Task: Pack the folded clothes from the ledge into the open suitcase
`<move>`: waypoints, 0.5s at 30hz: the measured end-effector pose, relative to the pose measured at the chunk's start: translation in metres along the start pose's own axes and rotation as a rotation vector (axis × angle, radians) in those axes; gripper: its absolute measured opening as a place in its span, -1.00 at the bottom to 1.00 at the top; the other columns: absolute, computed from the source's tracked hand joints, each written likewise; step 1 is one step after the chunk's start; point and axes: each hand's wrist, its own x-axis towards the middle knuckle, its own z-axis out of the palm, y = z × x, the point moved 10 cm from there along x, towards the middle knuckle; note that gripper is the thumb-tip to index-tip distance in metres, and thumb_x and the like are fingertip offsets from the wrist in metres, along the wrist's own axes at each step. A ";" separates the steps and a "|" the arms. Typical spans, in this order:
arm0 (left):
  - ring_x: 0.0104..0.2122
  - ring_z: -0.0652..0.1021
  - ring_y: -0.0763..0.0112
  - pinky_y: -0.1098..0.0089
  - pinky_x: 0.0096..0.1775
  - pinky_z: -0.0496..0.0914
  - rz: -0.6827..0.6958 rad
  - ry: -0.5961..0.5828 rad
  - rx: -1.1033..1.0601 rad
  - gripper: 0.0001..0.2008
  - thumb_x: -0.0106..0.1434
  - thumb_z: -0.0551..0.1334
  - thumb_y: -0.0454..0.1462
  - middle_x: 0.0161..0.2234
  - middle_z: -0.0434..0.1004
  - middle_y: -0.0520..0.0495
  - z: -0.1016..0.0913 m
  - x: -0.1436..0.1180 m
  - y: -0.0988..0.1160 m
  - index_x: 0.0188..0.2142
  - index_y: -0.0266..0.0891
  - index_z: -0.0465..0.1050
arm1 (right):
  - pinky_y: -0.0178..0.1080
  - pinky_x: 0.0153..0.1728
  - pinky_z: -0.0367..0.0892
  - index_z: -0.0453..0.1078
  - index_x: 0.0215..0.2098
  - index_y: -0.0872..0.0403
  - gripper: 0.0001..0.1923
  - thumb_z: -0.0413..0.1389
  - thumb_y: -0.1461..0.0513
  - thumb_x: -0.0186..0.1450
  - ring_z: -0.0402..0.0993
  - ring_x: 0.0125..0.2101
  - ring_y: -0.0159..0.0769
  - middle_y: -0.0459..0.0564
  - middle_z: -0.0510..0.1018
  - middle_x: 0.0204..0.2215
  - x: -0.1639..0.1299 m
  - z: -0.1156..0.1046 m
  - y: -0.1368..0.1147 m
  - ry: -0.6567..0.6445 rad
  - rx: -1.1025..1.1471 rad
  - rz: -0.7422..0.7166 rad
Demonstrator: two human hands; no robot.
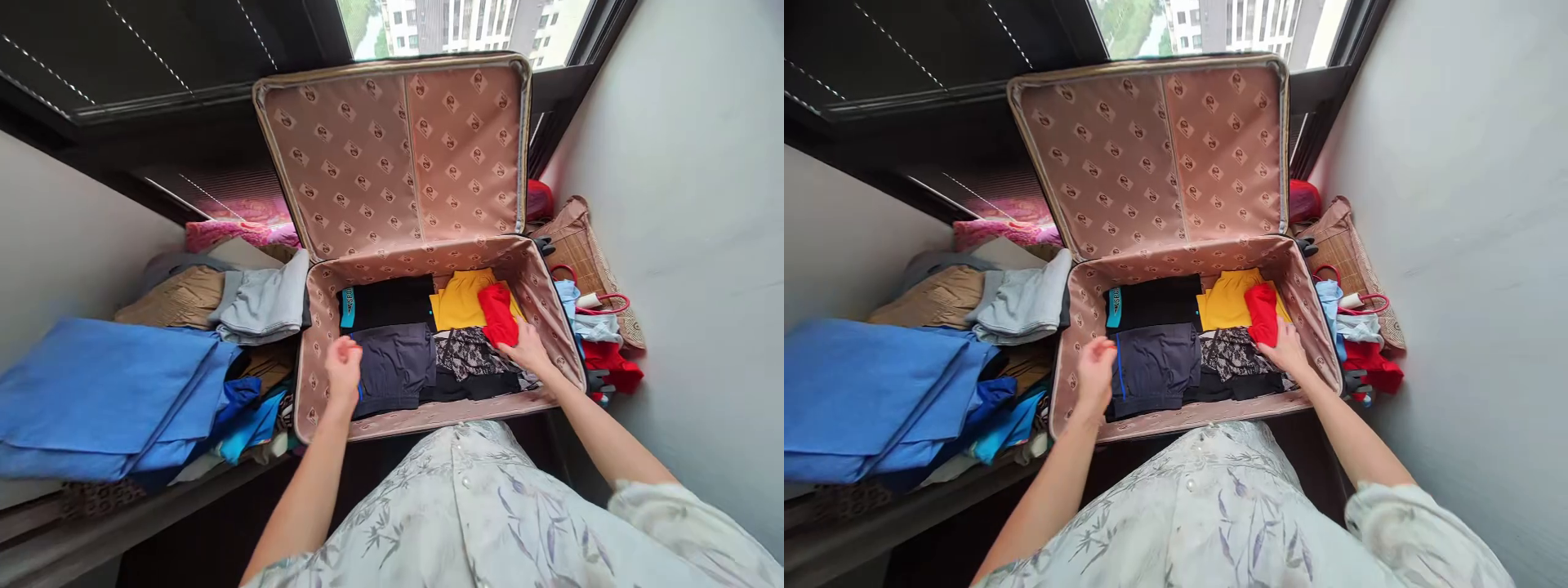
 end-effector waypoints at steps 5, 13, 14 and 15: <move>-0.28 0.61 0.32 0.34 -0.15 0.45 -0.181 -0.299 0.240 -0.73 0.07 0.41 -0.29 -0.30 0.65 -0.07 0.048 -0.052 -0.065 -0.19 -0.20 0.54 | 0.27 0.19 0.11 -0.05 0.43 0.39 -0.07 0.24 0.07 0.32 0.20 0.29 0.34 0.65 0.27 0.24 0.054 0.021 -0.030 -0.084 0.089 0.257; -0.33 0.62 0.30 0.37 -0.26 0.40 -0.236 -0.372 0.320 -0.45 -0.13 0.44 0.03 -0.28 0.68 -0.15 0.031 -0.055 -0.083 -0.18 -0.23 0.55 | 0.02 0.01 0.51 0.39 0.18 0.08 -0.56 0.18 0.05 0.43 0.51 0.01 -0.15 0.07 0.49 0.12 0.067 -0.044 -0.049 0.092 0.362 -0.005; -0.33 0.62 0.31 0.37 -0.27 0.39 -0.242 -0.362 0.318 -0.41 -0.15 0.44 0.05 -0.28 0.68 -0.16 0.026 -0.051 -0.085 -0.17 -0.24 0.54 | 0.00 -0.01 0.51 0.40 0.17 0.10 -0.56 0.19 0.05 0.42 0.52 -0.01 -0.15 0.07 0.51 0.10 0.066 -0.065 -0.045 0.144 0.382 -0.041; -0.33 0.61 0.31 0.38 -0.27 0.39 -0.247 -0.355 0.315 -0.39 -0.16 0.45 0.06 -0.27 0.68 -0.17 0.022 -0.048 -0.087 -0.17 -0.25 0.54 | -0.03 -0.04 0.51 0.41 0.15 0.12 -0.57 0.19 0.06 0.42 0.53 -0.04 -0.14 0.06 0.53 0.07 0.064 -0.088 -0.037 0.200 0.404 -0.073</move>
